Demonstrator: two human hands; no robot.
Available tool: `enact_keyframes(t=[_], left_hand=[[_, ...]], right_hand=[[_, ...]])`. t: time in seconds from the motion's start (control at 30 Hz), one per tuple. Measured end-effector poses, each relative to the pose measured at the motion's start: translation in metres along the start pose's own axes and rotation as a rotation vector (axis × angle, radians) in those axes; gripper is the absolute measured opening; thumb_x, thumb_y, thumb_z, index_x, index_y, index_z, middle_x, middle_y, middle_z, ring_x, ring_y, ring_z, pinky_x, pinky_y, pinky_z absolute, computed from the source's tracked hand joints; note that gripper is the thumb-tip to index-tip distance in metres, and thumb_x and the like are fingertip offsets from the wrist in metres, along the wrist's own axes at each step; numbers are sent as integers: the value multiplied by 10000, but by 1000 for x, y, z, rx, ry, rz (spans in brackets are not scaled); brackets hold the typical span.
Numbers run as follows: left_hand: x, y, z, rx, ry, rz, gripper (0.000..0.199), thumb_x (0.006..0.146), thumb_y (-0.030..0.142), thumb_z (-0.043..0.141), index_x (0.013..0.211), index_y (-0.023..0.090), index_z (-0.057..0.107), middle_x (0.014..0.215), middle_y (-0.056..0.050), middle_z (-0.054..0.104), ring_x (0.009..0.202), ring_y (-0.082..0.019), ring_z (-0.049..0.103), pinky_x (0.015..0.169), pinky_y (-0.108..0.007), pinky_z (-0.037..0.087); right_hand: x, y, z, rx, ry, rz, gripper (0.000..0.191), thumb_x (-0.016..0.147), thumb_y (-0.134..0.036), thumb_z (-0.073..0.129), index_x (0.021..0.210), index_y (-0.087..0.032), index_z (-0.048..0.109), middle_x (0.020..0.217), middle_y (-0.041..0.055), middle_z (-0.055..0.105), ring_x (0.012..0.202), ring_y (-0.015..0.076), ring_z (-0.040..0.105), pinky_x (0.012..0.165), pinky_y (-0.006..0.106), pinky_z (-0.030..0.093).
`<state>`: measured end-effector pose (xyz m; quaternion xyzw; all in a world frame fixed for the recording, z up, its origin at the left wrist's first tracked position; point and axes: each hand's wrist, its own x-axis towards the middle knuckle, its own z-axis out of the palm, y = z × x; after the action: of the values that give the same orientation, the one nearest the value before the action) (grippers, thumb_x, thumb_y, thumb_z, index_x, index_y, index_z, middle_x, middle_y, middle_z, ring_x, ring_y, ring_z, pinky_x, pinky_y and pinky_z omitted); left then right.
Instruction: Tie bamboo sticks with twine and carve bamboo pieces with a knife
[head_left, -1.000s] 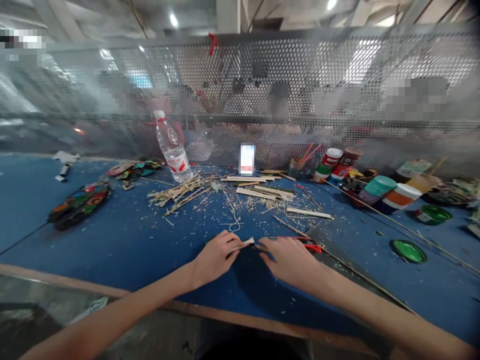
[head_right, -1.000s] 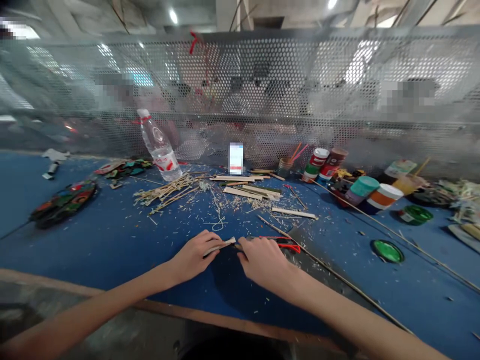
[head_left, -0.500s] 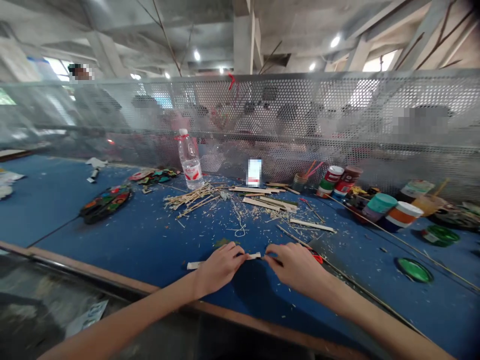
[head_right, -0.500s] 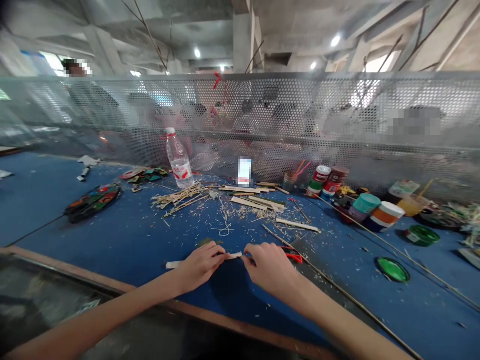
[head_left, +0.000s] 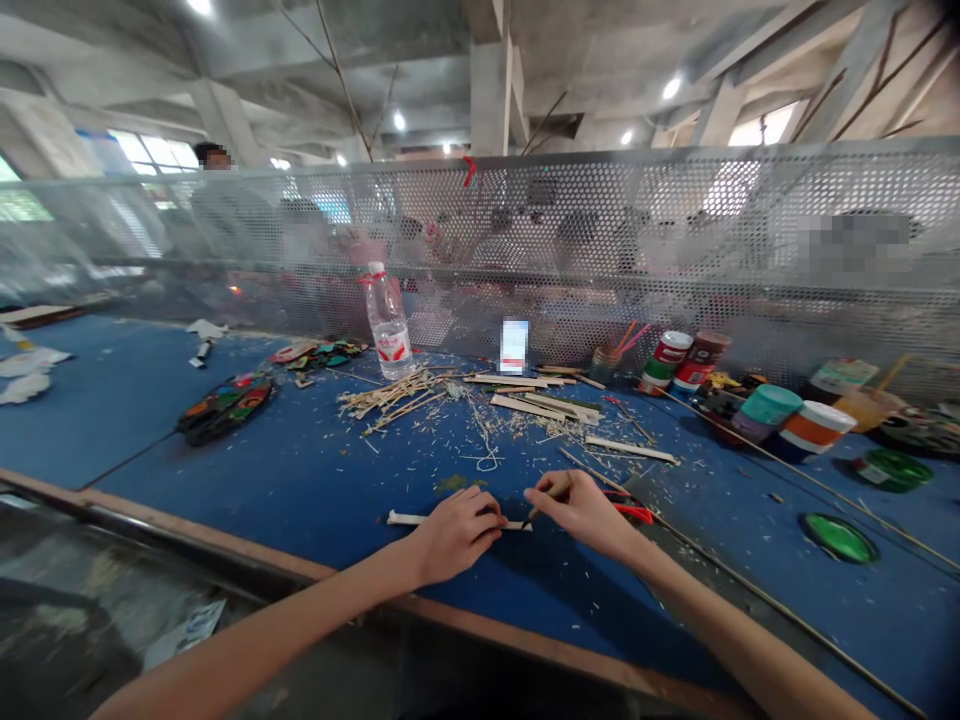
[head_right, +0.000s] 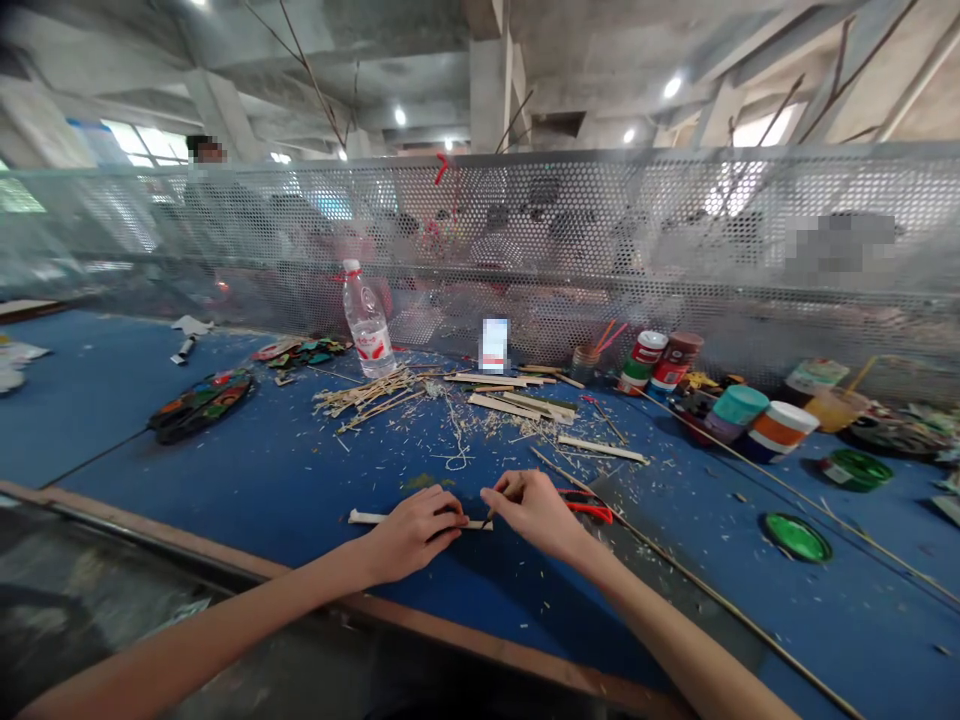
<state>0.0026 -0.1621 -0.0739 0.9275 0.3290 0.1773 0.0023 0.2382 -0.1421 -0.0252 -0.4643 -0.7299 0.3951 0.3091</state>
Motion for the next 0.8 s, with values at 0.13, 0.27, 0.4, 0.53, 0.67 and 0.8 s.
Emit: enact_keyframes(t=[0.13,0.27,0.4,0.53,0.67,0.8], left_hand=[[0,-2,0,-7,3,-5,176,1007,202,530,1033,188,704,1038,-74,667,950,-197,631,851,-340,536],[3,-5,-1,23,-1,21,188,1011,201,529,980,200,714,994,-57,673,894,-181,629,811,-316,526],[10,-7,0,59,14,57,186,1016,199,513,1003,185,697,973,-60,675,884,-195,622,796,-324,514],[12,-6,2,45,24,85,241,1038,193,446,1073,161,682,943,-80,672,878,-211,620,799,-339,512],[12,-8,5,-11,27,76,319,1056,197,379,1066,151,694,908,-93,673,887,-227,627,809,-367,521],[14,-12,8,-66,22,70,310,1055,208,392,1108,155,694,907,-87,691,869,-220,643,820,-375,535]], right_hand=[[3,16,16,30,-50,-13,384,818,-522,624,600,-205,620,550,-6,534,546,158,440,503,306,330],[8,22,20,67,-38,-10,396,840,-531,597,601,-217,571,520,-19,483,524,159,423,491,307,325],[12,25,17,101,-45,17,386,862,-523,572,616,-227,548,462,-34,439,440,152,407,430,300,315],[14,30,16,131,-26,51,397,880,-538,549,642,-220,548,452,-46,427,414,137,410,419,286,334],[17,39,17,149,-10,79,430,837,-592,596,659,-203,564,465,-49,459,437,123,427,435,267,337],[19,45,18,155,33,81,418,821,-596,617,699,-200,562,528,-40,510,494,124,463,471,265,350]])
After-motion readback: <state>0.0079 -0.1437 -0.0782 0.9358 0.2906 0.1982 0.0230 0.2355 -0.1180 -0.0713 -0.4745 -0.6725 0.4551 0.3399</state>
